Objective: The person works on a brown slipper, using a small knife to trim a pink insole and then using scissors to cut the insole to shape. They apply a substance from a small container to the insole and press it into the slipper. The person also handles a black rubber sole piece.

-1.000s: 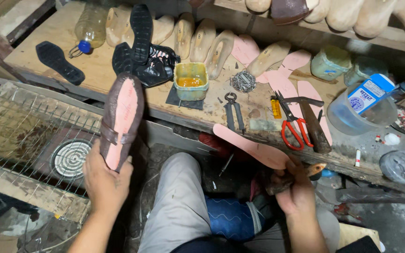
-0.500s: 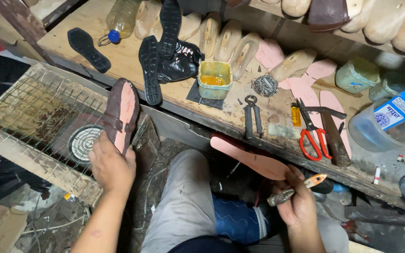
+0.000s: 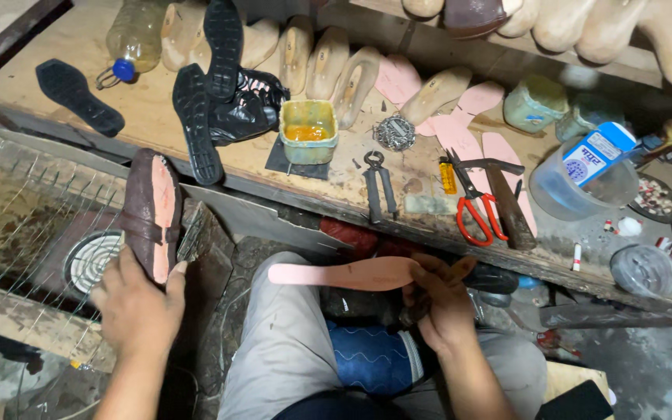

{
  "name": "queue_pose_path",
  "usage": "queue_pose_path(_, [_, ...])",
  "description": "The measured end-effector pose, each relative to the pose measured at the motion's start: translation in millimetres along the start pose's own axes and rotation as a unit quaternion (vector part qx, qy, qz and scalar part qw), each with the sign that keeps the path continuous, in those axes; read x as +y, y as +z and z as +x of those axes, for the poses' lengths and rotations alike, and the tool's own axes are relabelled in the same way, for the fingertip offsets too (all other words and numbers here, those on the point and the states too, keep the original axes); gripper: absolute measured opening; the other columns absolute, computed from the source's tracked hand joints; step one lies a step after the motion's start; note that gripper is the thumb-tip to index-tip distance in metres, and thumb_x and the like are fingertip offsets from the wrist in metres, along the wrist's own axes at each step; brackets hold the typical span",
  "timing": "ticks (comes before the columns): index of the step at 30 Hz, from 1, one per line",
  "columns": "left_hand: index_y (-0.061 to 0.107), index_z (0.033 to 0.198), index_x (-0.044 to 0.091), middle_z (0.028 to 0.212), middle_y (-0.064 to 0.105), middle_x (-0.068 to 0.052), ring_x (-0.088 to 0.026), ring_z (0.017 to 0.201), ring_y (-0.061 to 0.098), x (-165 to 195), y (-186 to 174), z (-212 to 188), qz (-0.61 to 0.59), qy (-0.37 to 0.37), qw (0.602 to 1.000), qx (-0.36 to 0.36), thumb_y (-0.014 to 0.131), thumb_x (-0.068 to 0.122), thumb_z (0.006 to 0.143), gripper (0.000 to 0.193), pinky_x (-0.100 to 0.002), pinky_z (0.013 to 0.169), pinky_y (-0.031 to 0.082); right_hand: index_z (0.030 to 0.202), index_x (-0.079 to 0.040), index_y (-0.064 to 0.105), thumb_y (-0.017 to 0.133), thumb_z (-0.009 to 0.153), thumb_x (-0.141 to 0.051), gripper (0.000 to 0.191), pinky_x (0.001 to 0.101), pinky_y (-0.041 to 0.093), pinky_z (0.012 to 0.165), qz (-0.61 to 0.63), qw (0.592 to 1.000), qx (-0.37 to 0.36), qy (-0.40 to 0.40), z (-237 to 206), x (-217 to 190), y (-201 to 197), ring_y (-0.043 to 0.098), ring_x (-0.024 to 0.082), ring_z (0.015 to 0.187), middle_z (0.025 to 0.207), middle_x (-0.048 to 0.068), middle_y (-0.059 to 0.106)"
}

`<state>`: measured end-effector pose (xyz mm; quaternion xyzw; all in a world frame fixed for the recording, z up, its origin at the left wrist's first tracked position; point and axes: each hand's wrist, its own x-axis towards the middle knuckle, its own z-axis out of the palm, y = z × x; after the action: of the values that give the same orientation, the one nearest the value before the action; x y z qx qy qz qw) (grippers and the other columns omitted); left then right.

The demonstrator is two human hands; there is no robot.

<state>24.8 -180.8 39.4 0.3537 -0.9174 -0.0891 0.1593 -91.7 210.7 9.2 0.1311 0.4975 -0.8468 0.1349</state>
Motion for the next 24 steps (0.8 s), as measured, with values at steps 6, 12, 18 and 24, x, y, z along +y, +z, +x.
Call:
queue_pose_path(6, [0.063, 0.132, 0.001, 0.131, 0.065, -0.016, -0.032, 0.114, 0.061, 36.3, -30.6, -25.2, -0.206, 0.176, 0.962, 0.019, 0.069, 0.029, 0.095, 0.046, -0.04, 0.089, 0.052, 0.109, -0.004, 0.071, 0.073, 0.088, -0.012, 0.022, 0.0254, 0.043, 0.05, -0.246, 0.968, -0.052, 0.009, -16.1, -12.7, 39.5, 0.057, 0.011, 0.057, 0.07, 0.003, 0.066])
queue_pose_path(12, [0.069, 0.122, -0.001, 0.098, 0.081, -0.008, -0.01, 0.083, 0.07, 102.2, 11.0, -81.2, -0.583, 0.071, 0.69, -0.424, 0.063, 0.008, 0.09, 0.035, -0.023, 0.072, 0.056, 0.113, -0.005, 0.066, 0.073, 0.086, -0.018, 0.031, 0.024, 0.04, 0.055, -0.274, 0.951, -0.144, -0.011, 5.3, 3.1, 70.1, 0.051, 0.008, 0.062, 0.073, -0.002, 0.055])
queue_pose_path(18, [0.065, 0.118, -0.003, 0.09, 0.078, -0.009, -0.009, 0.072, 0.067, 105.7, 54.0, -96.8, -0.623, -0.037, 0.637, -0.453, 0.063, 0.001, 0.092, 0.026, -0.024, 0.059, 0.049, 0.115, 0.004, 0.069, 0.063, 0.083, -0.005, 0.034, 0.0315, 0.055, 0.073, -0.407, 0.871, -0.012, -0.275, 135.4, -24.9, 53.1, 0.062, 0.019, 0.083, 0.096, 0.004, 0.06])
queue_pose_path(24, [0.06, 0.127, 0.004, 0.1, 0.081, -0.011, -0.009, 0.078, 0.071, 93.5, 93.0, -98.8, -0.632, -0.07, 0.629, -0.447, 0.064, -0.001, 0.088, 0.039, -0.024, 0.061, 0.051, 0.113, 0.004, 0.066, 0.083, 0.075, -0.019, 0.048, 0.0381, 0.056, 0.077, -0.526, 0.795, 0.08, -0.291, 160.0, -42.1, 56.6, 0.071, 0.031, 0.082, 0.089, 0.018, 0.072])
